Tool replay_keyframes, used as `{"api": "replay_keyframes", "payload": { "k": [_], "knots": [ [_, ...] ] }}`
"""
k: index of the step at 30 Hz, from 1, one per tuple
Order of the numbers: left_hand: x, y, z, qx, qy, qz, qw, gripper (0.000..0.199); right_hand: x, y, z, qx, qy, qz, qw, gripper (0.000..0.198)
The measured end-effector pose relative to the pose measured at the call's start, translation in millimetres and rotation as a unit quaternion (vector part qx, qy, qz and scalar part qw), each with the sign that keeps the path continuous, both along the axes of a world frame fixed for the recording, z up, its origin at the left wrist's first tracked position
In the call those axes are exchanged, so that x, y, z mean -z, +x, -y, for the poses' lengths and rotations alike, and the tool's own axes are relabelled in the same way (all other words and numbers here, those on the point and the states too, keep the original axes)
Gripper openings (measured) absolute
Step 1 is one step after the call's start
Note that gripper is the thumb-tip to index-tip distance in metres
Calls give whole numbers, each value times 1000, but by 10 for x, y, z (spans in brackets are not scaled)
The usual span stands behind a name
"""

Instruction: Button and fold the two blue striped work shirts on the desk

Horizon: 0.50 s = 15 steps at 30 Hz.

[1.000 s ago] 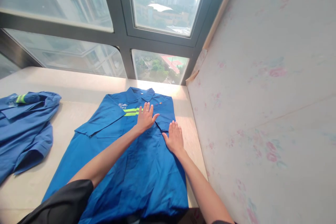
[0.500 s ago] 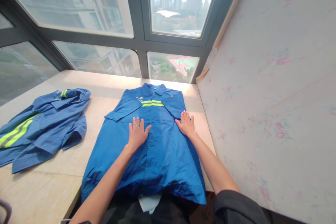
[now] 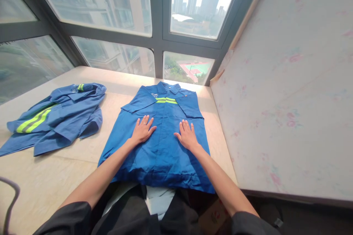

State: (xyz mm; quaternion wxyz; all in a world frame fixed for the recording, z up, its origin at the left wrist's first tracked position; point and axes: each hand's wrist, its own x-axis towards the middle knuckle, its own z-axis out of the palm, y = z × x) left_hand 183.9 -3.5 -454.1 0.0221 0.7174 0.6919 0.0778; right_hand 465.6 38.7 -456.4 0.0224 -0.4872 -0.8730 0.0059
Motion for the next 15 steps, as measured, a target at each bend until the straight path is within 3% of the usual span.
{"api": "replay_keyframes", "payload": {
  "k": [6, 11, 15],
  "knots": [
    [-3, -173, -19, 15, -3, 46, 999, 59, 96, 11, 77, 4, 2, -62, 998, 62],
    [8, -206, 404, -30, 49, 53, 997, 62, 118, 37, 68, 0, 40, -109, 993, 53],
    [-40, -75, 785, -88, 87, 42, 991, 64, 43, -224, 324, -22, 82, -190, 978, 44]
  ]
}}
